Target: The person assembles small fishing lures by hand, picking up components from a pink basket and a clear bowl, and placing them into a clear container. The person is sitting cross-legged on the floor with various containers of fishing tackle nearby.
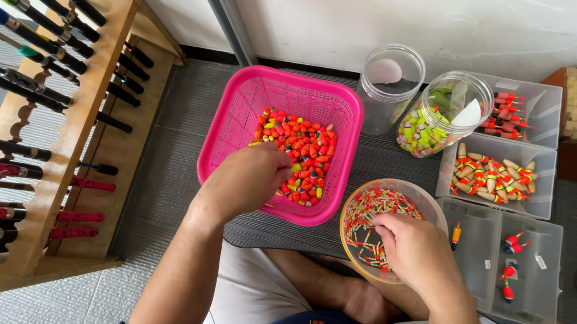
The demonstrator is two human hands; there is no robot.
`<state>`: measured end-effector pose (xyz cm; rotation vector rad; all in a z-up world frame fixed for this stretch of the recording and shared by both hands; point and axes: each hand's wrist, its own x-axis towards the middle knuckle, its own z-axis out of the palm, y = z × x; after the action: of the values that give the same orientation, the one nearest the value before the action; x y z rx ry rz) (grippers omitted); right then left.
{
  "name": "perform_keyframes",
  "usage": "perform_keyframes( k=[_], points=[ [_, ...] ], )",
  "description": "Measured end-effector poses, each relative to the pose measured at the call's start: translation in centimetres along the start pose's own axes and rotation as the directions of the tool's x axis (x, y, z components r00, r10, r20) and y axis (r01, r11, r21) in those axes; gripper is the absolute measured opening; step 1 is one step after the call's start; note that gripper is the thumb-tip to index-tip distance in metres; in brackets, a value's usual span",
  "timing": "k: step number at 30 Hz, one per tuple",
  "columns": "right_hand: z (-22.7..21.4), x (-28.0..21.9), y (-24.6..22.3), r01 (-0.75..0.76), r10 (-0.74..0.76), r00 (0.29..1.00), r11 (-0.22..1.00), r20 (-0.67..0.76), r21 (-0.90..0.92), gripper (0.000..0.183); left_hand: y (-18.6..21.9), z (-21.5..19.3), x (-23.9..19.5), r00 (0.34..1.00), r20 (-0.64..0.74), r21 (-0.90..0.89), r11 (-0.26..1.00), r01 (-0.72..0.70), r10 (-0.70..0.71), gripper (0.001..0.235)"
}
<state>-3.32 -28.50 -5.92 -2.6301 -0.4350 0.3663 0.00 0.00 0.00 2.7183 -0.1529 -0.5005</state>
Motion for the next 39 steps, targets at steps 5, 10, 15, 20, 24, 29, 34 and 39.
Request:
perform_keyframes(
  k=[5,10,15,20,24,29,34,39],
  points=[
    [0.6,0.0,0.6,0.011,-0.011,0.999,1.0,-0.051,-0.011,0.007,1.3,-2.0,-1.3,0.997,0.053,-0.022,0.998,0.053,-0.051,0.021],
    [1.7,0.3,1.4,0.044,-0.049,0.998,0.994,-0.051,-0.096,0.006,0.3,-1.0,-0.3,0.995,0.065,0.07,0.995,0.065,-0.07,0.019],
    [2.1,0.9,1.1,0.049,-0.034,0.997,0.967,0.065,-0.25,0.015,-3.2,3.8,2.8,0.999,0.021,0.376,0.926,0.022,-0.032,0.018],
    [2.3,1.4,0.5,0.022,0.017,0.991,0.956,0.133,-0.293,0.014,0.1,4.8,5.3,0.954,-0.06,0.494,0.84,-0.227,0.293,0.012],
    [2.1,1.8,0.1,-0.035,0.114,0.971,0.938,0.209,-0.346,0.014,0.2,7.7,7.5,0.791,0.013,0.589,0.635,-0.501,0.612,0.01],
    [2.3,2.4,0.2,-0.073,0.157,0.959,0.942,0.235,-0.327,0.021,-0.1,8.4,8.7,0.801,0.182,0.546,0.618,-0.565,0.571,0.014],
    [3.0,2.7,-0.7,-0.012,0.083,0.97,0.955,0.228,-0.297,0.032,0.2,7.4,8.5,0.804,0.191,0.517,0.638,-0.57,0.563,0.012],
    [4.6,3.0,0.9,0.171,-0.119,0.964,0.962,0.236,-0.214,0.009,1.6,1.6,6.6,0.919,0.153,0.11,0.918,-0.381,0.363,0.025]
  ],
)
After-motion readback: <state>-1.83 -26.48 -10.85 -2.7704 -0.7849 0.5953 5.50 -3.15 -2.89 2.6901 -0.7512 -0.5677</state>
